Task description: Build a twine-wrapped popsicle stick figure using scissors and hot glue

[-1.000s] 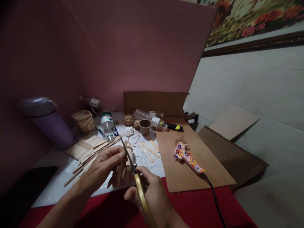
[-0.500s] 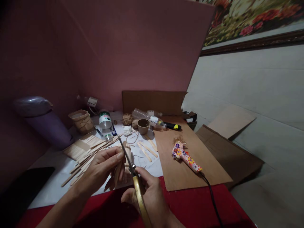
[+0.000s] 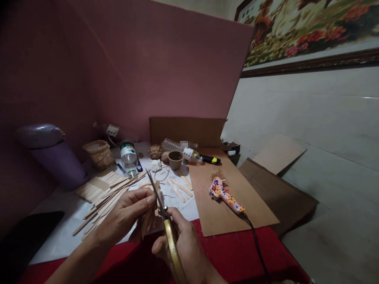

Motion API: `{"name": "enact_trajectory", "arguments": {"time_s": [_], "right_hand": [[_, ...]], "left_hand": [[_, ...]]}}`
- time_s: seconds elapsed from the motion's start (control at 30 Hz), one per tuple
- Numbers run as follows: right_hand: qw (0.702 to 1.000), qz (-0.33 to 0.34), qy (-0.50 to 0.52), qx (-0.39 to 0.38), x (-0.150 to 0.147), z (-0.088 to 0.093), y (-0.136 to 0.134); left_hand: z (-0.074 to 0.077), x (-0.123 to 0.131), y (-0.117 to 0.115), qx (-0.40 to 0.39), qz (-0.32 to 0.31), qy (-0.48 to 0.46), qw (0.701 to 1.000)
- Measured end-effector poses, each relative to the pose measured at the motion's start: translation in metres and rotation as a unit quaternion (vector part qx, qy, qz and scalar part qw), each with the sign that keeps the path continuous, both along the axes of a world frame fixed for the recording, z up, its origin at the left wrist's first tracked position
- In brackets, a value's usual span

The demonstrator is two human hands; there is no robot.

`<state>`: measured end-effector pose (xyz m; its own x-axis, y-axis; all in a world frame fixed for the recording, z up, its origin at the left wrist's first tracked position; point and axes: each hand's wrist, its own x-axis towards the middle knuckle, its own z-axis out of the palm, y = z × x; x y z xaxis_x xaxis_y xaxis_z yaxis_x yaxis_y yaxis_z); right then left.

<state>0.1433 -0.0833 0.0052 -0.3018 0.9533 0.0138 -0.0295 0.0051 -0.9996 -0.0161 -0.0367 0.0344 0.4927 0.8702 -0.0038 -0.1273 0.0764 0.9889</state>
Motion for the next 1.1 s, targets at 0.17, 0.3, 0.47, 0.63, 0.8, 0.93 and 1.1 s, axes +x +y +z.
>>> {"name": "enact_trajectory", "arguments": {"time_s": [0.17,0.3,0.47,0.63,0.8,0.93,1.1], "right_hand": [[0.997,0.002,0.053,-0.062,-0.003,0.003,0.001],[0.994,0.0,0.078,-0.082,-0.004,-0.006,0.004],[0.998,-0.015,0.064,0.008,-0.004,-0.012,0.001],[0.998,-0.023,0.014,0.053,-0.004,-0.006,-0.001],[0.999,0.003,-0.021,0.046,0.001,-0.004,-0.001],[0.999,-0.018,0.007,0.036,-0.002,-0.009,0.002],[0.994,-0.022,0.108,-0.023,-0.013,-0.021,0.006]], "left_hand": [[0.0,-0.001,-0.001,-0.001,0.002,0.002,1.0],[0.0,-0.001,-0.001,-0.004,-0.006,-0.005,1.0],[-0.001,0.0,-0.001,-0.004,-0.012,-0.013,1.0],[-0.001,-0.003,-0.002,-0.005,-0.022,-0.022,1.0],[0.0,-0.004,0.0,-0.011,-0.026,-0.01,1.0],[-0.004,-0.003,0.002,-0.024,-0.033,-0.01,0.999],[-0.01,-0.006,0.005,-0.016,-0.027,-0.008,0.999]]}}
